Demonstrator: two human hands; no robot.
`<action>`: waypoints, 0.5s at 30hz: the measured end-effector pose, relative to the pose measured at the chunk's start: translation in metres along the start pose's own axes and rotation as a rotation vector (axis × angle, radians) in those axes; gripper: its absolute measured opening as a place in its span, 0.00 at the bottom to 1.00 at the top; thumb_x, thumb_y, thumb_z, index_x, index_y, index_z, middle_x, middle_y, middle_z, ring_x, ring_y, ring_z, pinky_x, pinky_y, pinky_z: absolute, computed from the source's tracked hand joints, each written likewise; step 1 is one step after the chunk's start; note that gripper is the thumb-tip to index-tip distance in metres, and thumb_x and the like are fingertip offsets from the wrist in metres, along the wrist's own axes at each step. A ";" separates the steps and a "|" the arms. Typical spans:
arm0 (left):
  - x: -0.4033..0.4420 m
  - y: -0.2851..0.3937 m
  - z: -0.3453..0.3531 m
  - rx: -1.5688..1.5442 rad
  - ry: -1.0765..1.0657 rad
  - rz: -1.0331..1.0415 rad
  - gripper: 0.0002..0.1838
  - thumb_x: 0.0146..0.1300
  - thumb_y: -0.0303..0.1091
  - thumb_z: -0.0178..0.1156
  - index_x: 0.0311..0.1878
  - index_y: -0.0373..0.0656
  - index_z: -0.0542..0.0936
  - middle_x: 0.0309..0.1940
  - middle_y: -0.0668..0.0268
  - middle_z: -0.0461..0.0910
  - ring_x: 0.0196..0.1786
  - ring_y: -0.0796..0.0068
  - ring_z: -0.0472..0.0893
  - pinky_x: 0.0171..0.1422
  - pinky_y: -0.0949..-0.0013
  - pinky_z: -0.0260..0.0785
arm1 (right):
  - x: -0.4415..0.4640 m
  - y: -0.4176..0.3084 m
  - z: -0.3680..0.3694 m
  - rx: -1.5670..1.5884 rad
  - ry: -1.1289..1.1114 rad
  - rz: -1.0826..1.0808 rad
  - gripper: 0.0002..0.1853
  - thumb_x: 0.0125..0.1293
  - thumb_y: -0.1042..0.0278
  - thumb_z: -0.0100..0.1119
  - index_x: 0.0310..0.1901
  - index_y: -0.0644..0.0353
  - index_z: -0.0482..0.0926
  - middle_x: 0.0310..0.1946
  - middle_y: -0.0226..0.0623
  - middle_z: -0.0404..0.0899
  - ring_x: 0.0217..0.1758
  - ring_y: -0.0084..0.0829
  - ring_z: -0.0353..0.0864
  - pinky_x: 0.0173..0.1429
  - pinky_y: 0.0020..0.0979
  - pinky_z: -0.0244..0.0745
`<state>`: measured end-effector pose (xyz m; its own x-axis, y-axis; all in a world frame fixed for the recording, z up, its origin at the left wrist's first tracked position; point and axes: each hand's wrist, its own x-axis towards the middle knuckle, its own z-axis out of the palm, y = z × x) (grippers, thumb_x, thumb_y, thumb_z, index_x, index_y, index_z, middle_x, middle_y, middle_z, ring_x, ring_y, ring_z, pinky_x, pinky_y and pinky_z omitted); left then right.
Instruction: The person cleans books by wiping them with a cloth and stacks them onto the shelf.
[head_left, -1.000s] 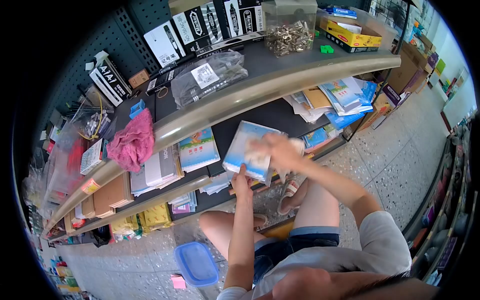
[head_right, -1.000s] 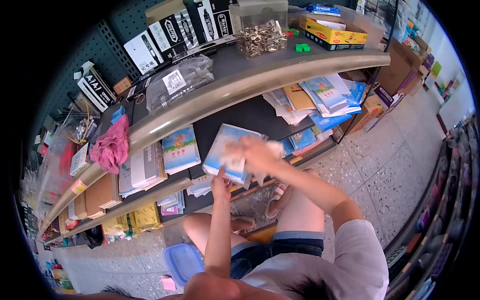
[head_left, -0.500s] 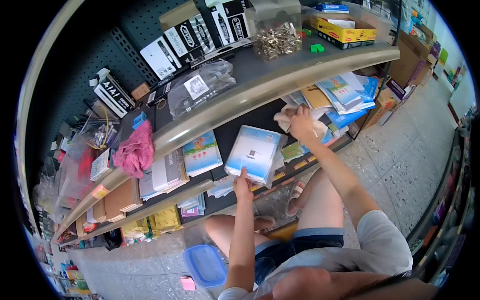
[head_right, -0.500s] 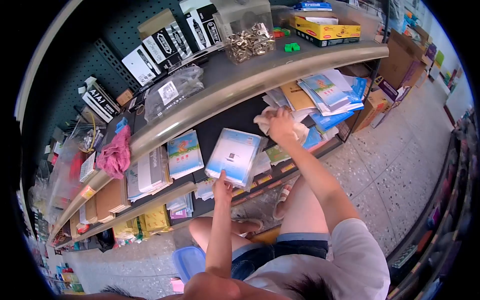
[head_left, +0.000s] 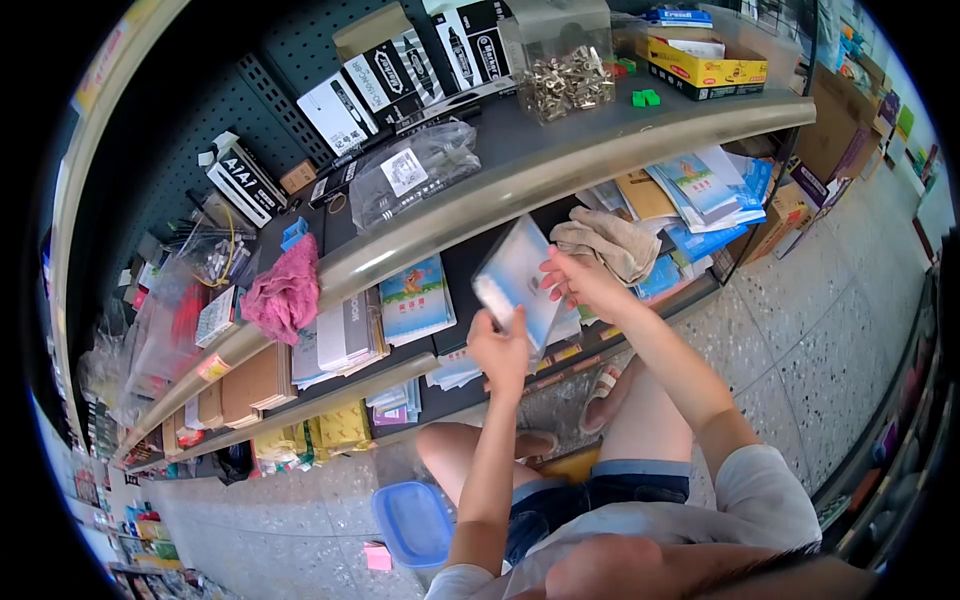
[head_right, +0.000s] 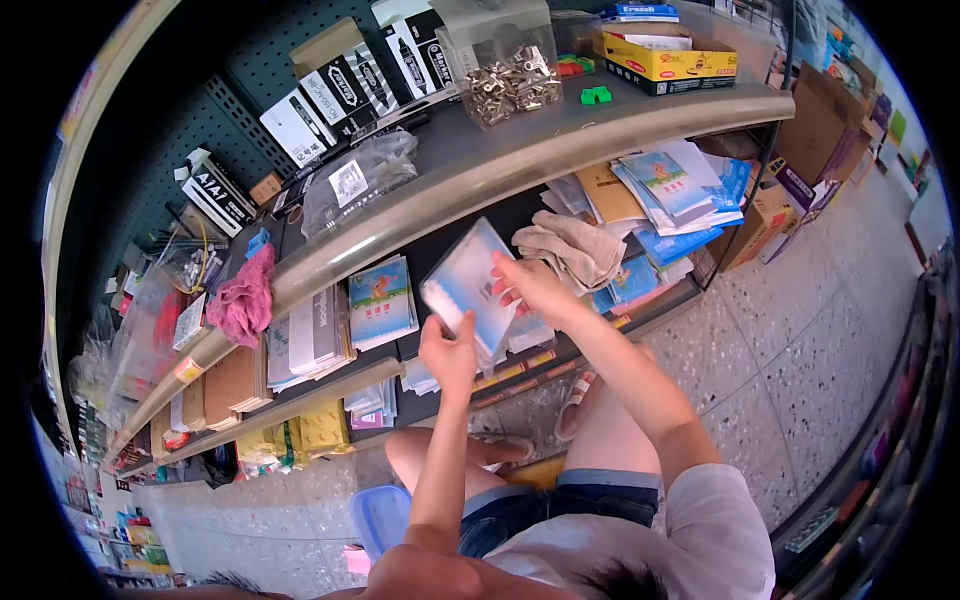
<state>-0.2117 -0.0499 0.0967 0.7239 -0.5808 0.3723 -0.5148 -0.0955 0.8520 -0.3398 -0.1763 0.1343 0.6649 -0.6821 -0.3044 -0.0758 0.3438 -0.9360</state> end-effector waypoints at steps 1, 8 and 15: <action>-0.001 0.011 0.000 0.100 -0.007 0.153 0.13 0.51 0.36 0.68 0.29 0.38 0.75 0.23 0.60 0.75 0.27 0.64 0.74 0.43 0.62 0.64 | -0.006 -0.003 -0.002 0.050 -0.007 0.020 0.38 0.63 0.33 0.52 0.57 0.65 0.71 0.40 0.39 0.79 0.41 0.32 0.80 0.41 0.31 0.74; -0.024 0.044 0.007 0.306 -0.293 0.793 0.10 0.48 0.34 0.65 0.33 0.44 0.76 0.32 0.65 0.76 0.40 0.67 0.77 0.64 0.50 0.54 | -0.081 -0.013 -0.036 0.227 0.047 0.064 0.35 0.62 0.37 0.57 0.55 0.65 0.72 0.42 0.41 0.80 0.43 0.33 0.82 0.43 0.32 0.77; -0.066 0.032 0.023 0.308 -0.373 0.776 0.14 0.46 0.30 0.65 0.38 0.45 0.75 0.36 0.66 0.74 0.46 0.67 0.76 0.65 0.49 0.52 | -0.093 0.059 -0.059 0.395 0.189 -0.043 0.18 0.58 0.71 0.58 0.50 0.67 0.75 0.42 0.40 0.81 0.42 0.30 0.82 0.47 0.32 0.78</action>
<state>-0.2867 -0.0327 0.0911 -0.0445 -0.7903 0.6111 -0.9335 0.2508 0.2563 -0.4500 -0.1306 0.0973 0.5111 -0.7945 -0.3280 0.2635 0.5081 -0.8200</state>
